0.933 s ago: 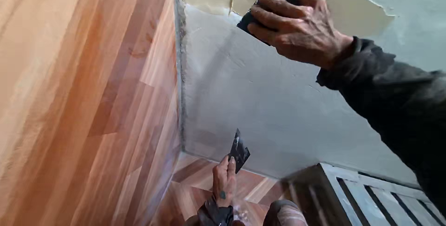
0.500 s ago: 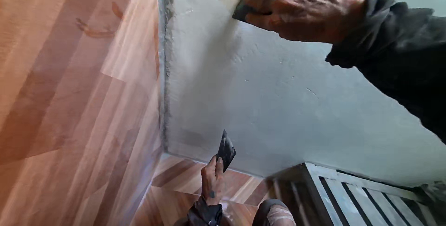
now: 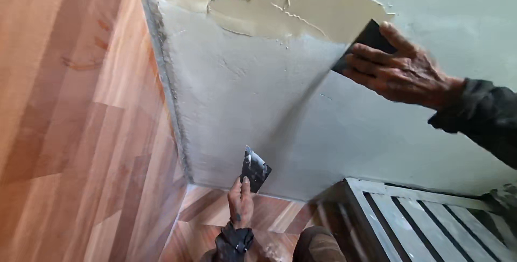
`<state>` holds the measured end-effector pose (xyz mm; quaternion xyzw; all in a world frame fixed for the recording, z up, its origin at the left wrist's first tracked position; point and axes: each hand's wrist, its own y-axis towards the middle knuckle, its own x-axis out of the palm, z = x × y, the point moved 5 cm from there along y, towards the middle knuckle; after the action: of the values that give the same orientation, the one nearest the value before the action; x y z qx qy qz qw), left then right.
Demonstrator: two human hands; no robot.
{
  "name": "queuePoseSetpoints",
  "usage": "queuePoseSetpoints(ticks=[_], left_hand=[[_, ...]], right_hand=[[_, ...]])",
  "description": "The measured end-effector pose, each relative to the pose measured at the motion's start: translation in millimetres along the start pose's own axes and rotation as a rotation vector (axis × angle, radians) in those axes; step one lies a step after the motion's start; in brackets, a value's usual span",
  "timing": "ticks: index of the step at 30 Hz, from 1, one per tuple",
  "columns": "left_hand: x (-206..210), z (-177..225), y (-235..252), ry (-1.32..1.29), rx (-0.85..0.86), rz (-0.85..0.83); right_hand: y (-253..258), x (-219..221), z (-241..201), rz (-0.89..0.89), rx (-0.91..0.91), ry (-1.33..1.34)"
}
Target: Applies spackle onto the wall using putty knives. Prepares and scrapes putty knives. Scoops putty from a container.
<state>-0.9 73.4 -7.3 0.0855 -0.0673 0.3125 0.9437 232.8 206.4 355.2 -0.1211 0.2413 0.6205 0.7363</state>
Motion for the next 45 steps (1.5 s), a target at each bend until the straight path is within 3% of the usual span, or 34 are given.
queuePoseSetpoints(ticks=[2, 4, 6, 9, 11, 13, 16, 19, 25, 27, 32, 36, 39, 45], left_hand=[[6.4, 19.4, 0.6, -0.226, -0.101, 0.005], [15.3, 44.0, 0.7, -0.447, -0.172, -0.030], [25.7, 69.9, -1.5, -0.612, -0.229, -0.082], [37.0, 100.2, -6.0, -0.749, -0.275, -0.143], [39.0, 111.0, -8.7, -0.775, -0.285, -0.142], [36.7, 115.3, -9.7, -0.776, -0.281, -0.133], [28.6, 117.4, -8.4, -0.755, -0.267, -0.118], [20.7, 115.5, -5.1, -0.737, -0.259, -0.102], [-17.1, 104.8, 15.4, -0.724, -0.192, 0.016], [-36.4, 99.3, 24.9, -0.741, -0.148, 0.114], [-60.7, 68.9, 30.6, -0.743, -0.119, 0.293], [-61.9, 49.7, 22.2, -0.636, -0.189, 0.330], [-75.1, 40.0, 21.8, -0.575, -0.237, 0.341], [-106.3, 25.3, 27.2, -0.507, -0.261, 0.372]], right_hand=[[-19.4, -16.2, -21.6, 0.077, 0.092, 0.126], [-26.9, -29.5, -51.2, 0.309, 0.244, 0.374], [-24.1, -26.9, -81.2, 0.537, 0.472, 0.749], [-7.2, 1.4, -126.0, 0.680, 0.751, 1.443], [6.0, 23.1, -153.0, 0.730, 0.814, 1.815], [15.8, 30.7, -170.7, 0.792, 0.780, 1.965], [21.9, 26.5, -182.7, 0.806, 0.669, 1.901], [22.9, 19.3, -184.6, 0.745, 0.535, 1.647], [34.3, 22.9, -181.8, 0.352, 0.322, 1.376], [36.2, 20.3, -171.9, 0.288, 0.453, 1.210], [58.6, 1.9, -123.3, 0.490, 1.117, 0.516], [111.9, 9.7, -90.2, 0.481, 1.532, 0.509], [165.6, -2.5, -94.2, 0.410, 1.600, 0.583], [269.2, -32.3, -109.4, 0.359, 1.541, 0.660]])
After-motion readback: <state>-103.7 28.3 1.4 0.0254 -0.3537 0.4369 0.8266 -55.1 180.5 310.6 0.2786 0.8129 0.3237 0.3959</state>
